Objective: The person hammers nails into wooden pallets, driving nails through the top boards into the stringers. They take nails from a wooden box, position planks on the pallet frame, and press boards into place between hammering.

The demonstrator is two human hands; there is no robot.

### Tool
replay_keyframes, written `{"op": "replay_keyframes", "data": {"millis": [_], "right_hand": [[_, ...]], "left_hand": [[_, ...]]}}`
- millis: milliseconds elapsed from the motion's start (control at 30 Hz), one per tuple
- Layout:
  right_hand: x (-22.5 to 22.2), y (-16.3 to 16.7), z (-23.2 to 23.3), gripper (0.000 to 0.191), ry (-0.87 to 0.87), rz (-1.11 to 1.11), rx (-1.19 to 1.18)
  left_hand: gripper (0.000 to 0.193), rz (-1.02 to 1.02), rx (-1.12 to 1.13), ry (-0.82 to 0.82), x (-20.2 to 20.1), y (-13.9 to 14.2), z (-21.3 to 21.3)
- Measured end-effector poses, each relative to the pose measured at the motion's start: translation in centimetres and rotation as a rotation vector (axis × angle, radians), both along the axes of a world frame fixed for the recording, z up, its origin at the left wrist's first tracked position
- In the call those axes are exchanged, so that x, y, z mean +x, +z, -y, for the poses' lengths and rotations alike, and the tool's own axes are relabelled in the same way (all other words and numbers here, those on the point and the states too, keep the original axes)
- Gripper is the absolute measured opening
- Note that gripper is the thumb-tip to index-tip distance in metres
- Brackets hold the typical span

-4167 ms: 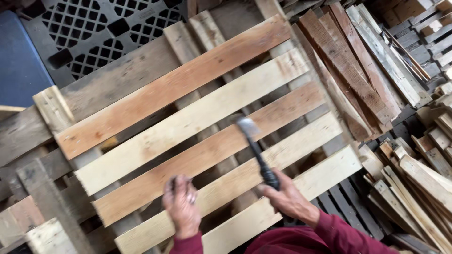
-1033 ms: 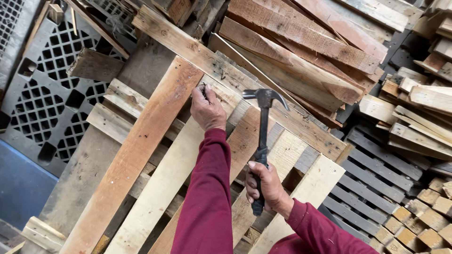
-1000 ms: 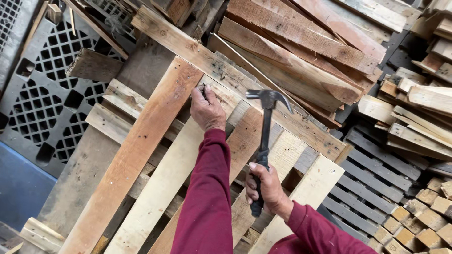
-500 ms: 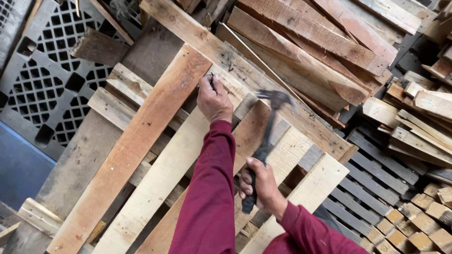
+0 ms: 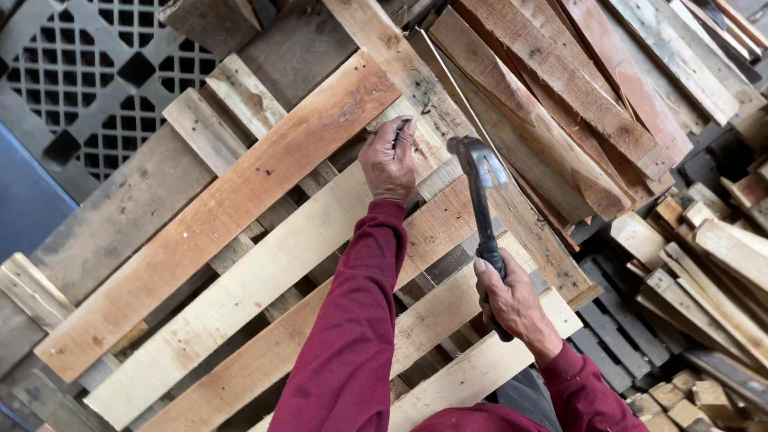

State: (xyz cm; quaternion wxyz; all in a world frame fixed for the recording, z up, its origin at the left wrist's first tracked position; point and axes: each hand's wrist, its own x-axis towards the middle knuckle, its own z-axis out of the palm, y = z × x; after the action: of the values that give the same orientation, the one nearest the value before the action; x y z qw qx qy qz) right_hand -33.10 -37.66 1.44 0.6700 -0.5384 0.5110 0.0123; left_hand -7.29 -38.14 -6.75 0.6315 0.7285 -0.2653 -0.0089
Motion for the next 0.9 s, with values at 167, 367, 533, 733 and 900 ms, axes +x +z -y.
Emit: {"op": "replay_keyframes", "data": {"millis": [167, 367, 533, 733, 900], "right_hand": [[0.7, 1.4, 2.3, 0.033, 0.059, 0.100, -0.057], [2.2, 3.2, 5.1, 0.038, 0.183, 0.561, -0.234], [4.9, 4.1, 7.5, 0.043, 0.335, -0.019, -0.125], [5.3, 4.4, 8.0, 0.041, 0.299, 0.282, -0.261], [5.5, 5.0, 8.4, 0.042, 0.330, -0.004, -0.150]], "left_hand": [[0.012, 0.058, 0.175, 0.006, 0.5, 0.4, 0.2], [0.011, 0.062, 0.249, -0.004, 0.4, 1.3, 0.2], [0.009, 0.012, 0.275, -0.023, 0.9, 1.4, 0.1], [0.010, -0.012, 0.254, -0.034, 1.3, 1.1, 0.1], [0.024, -0.004, 0.320, -0.070, 1.7, 1.3, -0.3]]}}
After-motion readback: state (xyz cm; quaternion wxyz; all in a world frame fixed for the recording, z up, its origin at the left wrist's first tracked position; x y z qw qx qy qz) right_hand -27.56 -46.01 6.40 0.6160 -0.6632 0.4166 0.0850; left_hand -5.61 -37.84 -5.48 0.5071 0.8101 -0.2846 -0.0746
